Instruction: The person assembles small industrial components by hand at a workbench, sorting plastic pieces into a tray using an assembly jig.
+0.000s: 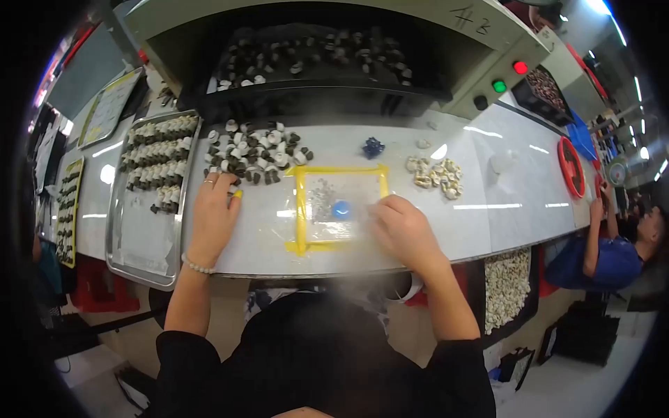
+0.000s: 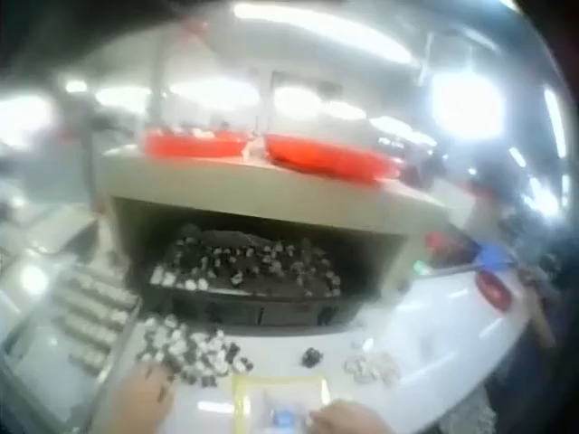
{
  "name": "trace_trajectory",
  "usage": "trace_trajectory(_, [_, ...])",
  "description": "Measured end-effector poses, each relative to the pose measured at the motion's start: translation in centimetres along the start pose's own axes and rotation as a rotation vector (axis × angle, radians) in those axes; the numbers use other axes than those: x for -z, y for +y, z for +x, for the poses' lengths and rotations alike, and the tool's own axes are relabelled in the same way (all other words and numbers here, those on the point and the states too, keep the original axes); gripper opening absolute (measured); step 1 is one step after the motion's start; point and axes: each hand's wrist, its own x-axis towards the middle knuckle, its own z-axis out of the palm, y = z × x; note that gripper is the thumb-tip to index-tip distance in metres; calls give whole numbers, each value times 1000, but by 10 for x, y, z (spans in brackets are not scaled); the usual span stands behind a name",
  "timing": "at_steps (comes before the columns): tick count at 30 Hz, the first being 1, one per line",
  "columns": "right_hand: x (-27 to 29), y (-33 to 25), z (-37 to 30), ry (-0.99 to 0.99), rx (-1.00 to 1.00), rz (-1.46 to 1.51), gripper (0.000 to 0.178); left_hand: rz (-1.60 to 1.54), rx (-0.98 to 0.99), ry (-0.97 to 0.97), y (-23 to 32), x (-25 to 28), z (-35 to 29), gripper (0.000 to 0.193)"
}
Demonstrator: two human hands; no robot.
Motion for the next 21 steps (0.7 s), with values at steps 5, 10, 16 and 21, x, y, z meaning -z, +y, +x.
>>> trace_trajectory(5, [4, -20, 22, 8, 267, -94, 18, -259, 94, -193, 8, 2, -9, 19])
trace_trajectory(10, [-1, -18, 31, 3, 283, -104, 17, -429, 201, -246, 27, 11, -15, 29])
trace_trajectory(16, [-1, -17, 35, -75, 217, -91, 17, -1103, 248, -269, 35, -7, -34, 28])
trace_trajectory(21, [-3, -17, 29, -45, 58, 82, 16, -1517, 481, -282, 48, -23, -47, 25])
